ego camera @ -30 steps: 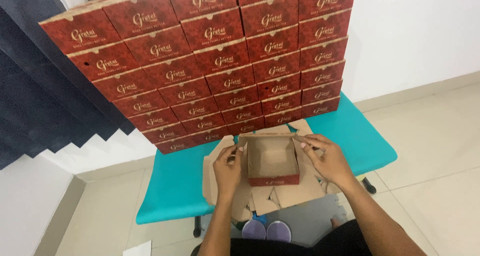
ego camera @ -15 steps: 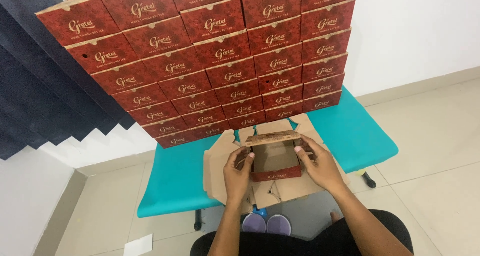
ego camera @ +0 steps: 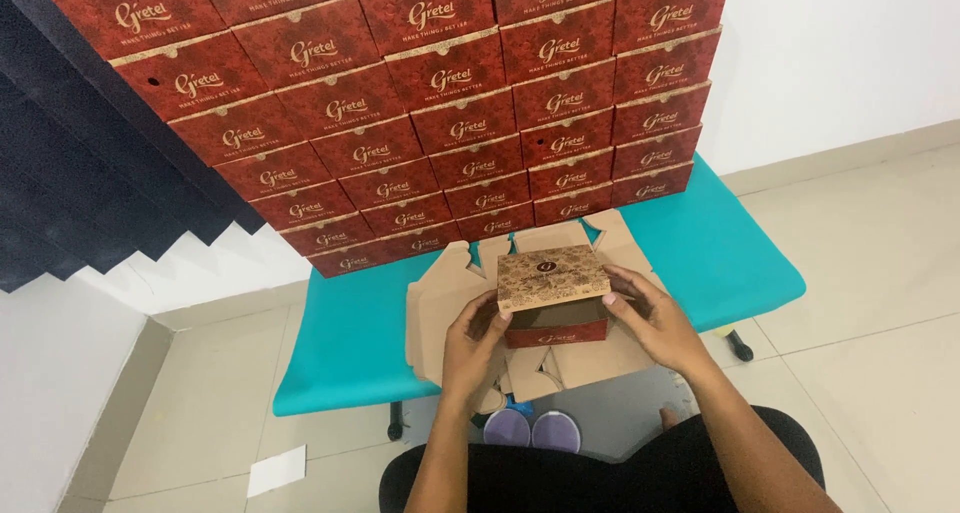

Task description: The person sits on the floor and folds a flat cardboard sheet into a small box. They tuck the flaps to form the sides and then place a decorative lid on top. The person repeats this process with another sheet, creating a second box and placing it next to the first one.

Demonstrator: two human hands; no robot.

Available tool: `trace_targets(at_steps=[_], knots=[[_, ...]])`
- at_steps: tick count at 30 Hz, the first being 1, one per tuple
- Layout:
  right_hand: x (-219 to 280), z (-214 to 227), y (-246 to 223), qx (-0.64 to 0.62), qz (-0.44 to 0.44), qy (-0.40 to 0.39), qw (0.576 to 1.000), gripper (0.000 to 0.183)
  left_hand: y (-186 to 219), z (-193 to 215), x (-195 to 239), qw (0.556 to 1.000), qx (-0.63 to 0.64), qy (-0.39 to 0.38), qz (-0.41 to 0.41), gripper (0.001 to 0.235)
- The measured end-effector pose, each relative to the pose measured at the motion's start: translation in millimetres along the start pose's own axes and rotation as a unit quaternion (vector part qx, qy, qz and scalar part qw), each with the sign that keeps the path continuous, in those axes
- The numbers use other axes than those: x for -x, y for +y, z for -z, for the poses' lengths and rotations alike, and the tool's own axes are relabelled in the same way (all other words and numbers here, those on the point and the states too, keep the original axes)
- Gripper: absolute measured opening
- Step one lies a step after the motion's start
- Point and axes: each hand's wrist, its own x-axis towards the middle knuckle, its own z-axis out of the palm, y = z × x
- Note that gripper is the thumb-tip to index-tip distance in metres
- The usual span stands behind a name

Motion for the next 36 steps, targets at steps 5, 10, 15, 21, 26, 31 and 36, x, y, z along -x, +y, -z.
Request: trace_targets(at_steps=[5, 10, 15, 21, 26, 31, 36], knots=[[-1.4, -3.9, -4.3, -0.038, 0.068, -0.015, 0.997, 0.068, 1.0, -0.5, -4.4, 0.999, 0.022, -0.015, -0.043, 0.084], [-12.4, -11.8, -1.8, -0.053, 0.124, -0.018, 0.991, 0.066, 0.0, -9.7, -13.2, 0.992, 0.014, -0.018, -0.123, 0.067], [-28.5, -20.8, 19.0, -0.012, 0.146, 0.016, 0.989, 0.034, -14.0, -7.4, -20.9, 0.986, -0.024, 0.033, -0.16, 0.045], [-28.1, -29.6, 23.0, 0.009, 0.147, 0.039, 0.988, 0.029, -15.5, -6.8, -15.7, 0.982, -0.079, 0.034, -0.167, 0.043], [-27.8, -32.6, 32.4, 0.054, 0.174, 0.067, 0.981, 0.028, -24.2, -8.0, -17.6, 0.975, -0.08, 0.055, -0.198, 0.039], [-34.9, -29.7, 69.9, 0.072, 0.252, 0.041, 0.964, 0.031, -40.5, -10.5, -18.3, 0.964, -0.073, 0.094, -0.238, 0.035], [-38.1, -26.3, 73.5, 0.042, 0.213, 0.015, 0.976, 0.032, -34.6, -9.9, -16.4, 0.978, -0.016, 0.079, -0.192, 0.034]])
